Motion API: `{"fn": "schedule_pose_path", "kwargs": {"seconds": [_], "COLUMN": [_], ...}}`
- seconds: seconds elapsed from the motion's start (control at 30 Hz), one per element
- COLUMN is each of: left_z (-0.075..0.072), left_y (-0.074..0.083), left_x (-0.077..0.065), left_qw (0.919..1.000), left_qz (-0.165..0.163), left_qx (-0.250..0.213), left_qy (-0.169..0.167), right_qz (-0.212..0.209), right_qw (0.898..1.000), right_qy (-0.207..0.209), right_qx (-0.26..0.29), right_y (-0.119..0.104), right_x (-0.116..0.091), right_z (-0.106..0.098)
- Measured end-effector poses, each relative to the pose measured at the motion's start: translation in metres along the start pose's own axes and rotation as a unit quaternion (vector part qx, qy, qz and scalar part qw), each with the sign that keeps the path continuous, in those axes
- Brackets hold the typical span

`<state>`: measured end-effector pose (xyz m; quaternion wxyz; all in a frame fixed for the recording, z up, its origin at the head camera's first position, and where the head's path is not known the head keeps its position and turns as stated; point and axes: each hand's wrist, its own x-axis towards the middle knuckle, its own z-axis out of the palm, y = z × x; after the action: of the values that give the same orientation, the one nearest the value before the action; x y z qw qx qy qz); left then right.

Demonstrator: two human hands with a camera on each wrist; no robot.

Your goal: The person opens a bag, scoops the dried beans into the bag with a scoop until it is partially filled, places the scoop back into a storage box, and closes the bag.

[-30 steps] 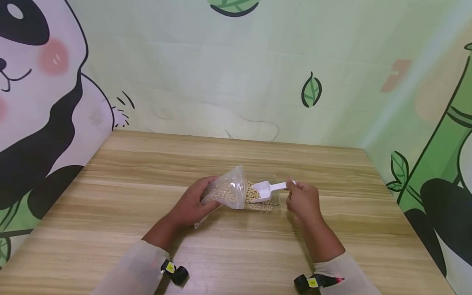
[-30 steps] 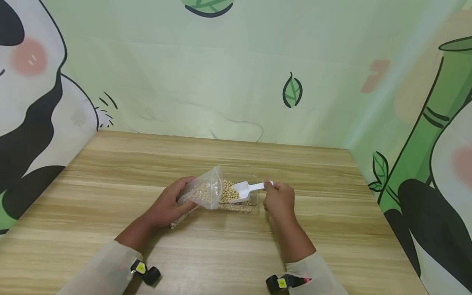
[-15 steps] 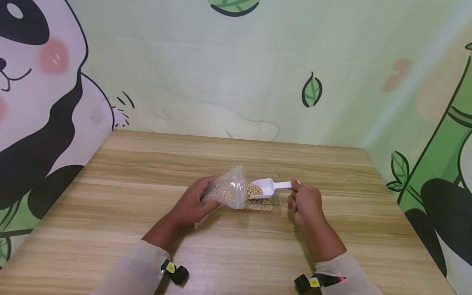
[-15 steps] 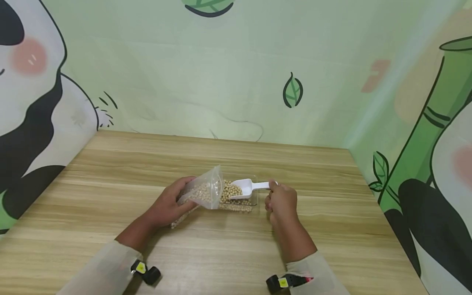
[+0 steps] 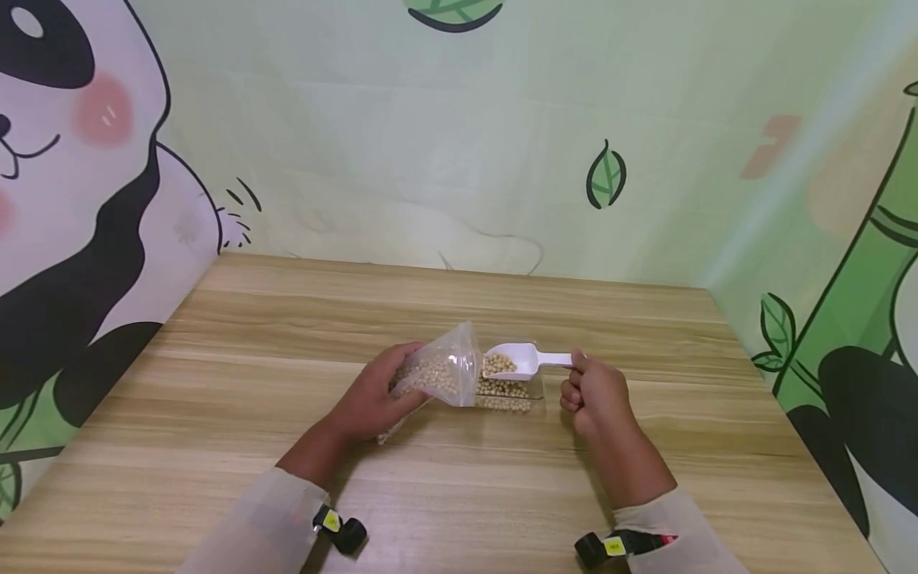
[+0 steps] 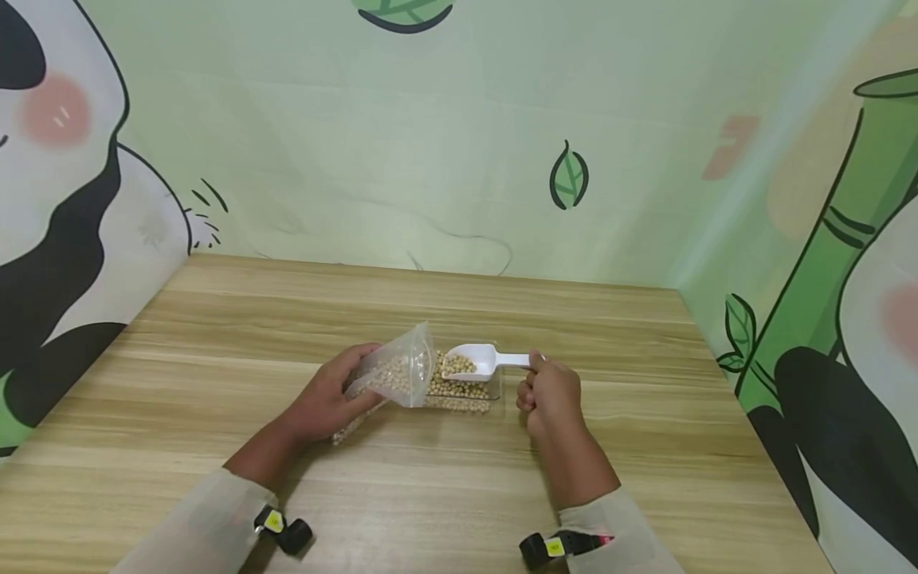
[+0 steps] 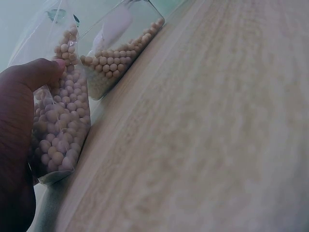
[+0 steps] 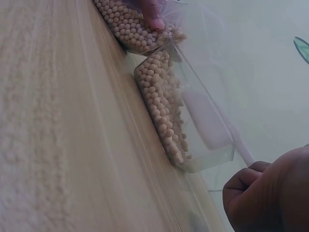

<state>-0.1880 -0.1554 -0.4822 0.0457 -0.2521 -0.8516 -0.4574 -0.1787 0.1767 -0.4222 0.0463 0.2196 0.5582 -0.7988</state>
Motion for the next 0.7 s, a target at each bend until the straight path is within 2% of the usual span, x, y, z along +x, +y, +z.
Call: {"fn": "schedule_pose_path", "kwargs": {"seconds": [0.3,0.7], "left_z": [0.0008,-0.0001], "left_y": [-0.0002,0.0011], "left_x": [-0.0003,-0.0005], "left_qw": [1.0,0.9999], "left_qz": [-0.003,0.004], "left_qx": [0.004,0.011], "left_qy": [-0.001,0.002], "right_qz": [0.009,-0.02], "right_qw": [0.999,0.994], "right_qy": [-0.013,0.0], "right_qx": [0.04,0.103], "right_y": [-0.0008,-0.0072], "right_x": [-0.002,-0.0077], "right_z": [-0.0028,0.0027]}}
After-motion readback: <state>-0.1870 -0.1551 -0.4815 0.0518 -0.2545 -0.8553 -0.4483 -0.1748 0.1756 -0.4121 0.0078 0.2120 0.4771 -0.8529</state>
